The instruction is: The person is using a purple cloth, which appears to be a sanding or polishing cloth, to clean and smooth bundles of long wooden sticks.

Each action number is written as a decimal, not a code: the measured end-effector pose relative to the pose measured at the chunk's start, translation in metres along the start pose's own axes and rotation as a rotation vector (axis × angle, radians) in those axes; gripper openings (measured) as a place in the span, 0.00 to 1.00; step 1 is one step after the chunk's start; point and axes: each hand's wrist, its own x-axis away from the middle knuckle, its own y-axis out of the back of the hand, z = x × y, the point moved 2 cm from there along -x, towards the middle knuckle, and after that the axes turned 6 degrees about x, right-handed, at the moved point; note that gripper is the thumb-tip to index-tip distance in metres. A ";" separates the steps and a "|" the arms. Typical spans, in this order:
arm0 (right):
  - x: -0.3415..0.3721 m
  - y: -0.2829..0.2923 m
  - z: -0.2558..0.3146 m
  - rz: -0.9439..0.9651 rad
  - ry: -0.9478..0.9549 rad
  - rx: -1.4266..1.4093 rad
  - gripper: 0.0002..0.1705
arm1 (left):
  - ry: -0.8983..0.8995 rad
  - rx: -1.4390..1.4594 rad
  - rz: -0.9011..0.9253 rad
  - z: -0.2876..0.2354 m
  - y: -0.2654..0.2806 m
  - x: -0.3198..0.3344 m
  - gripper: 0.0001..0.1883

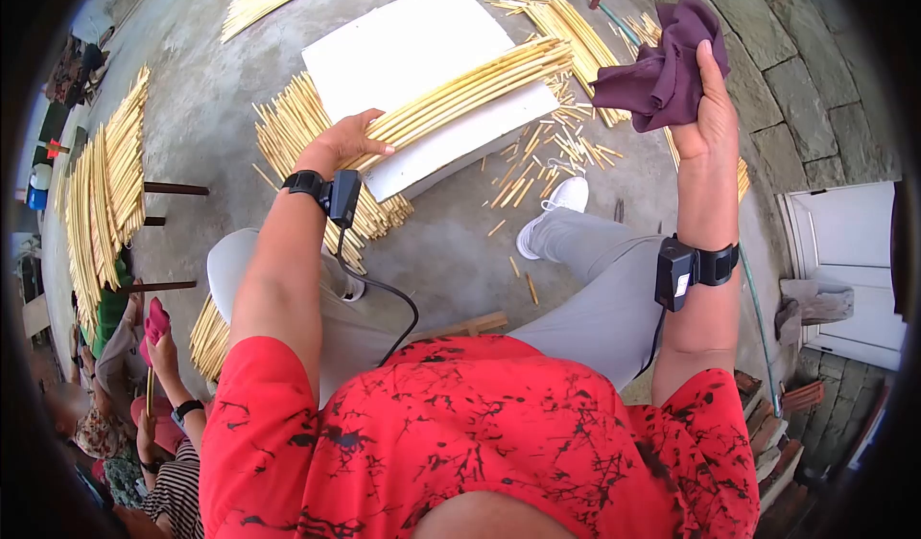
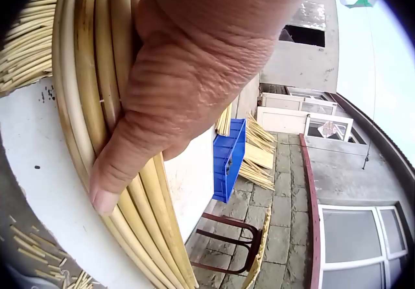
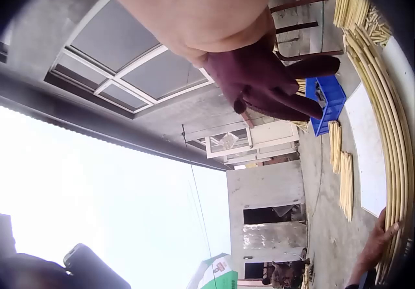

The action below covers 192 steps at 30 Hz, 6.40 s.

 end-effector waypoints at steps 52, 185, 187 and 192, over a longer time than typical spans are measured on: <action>0.029 -0.068 -0.311 0.391 0.594 1.681 0.23 | -0.019 -0.576 -0.174 0.013 -0.035 -0.009 0.65; 0.087 -0.170 -0.331 0.865 0.733 1.729 0.08 | 0.416 0.518 -1.007 0.128 -0.047 0.036 0.38; 0.099 -0.182 -0.341 0.873 0.693 1.746 0.09 | 0.426 0.445 -1.072 0.131 -0.049 0.033 0.36; 0.083 -0.172 -0.324 0.875 0.628 1.693 0.11 | 0.425 0.512 -1.031 0.132 -0.054 0.029 0.36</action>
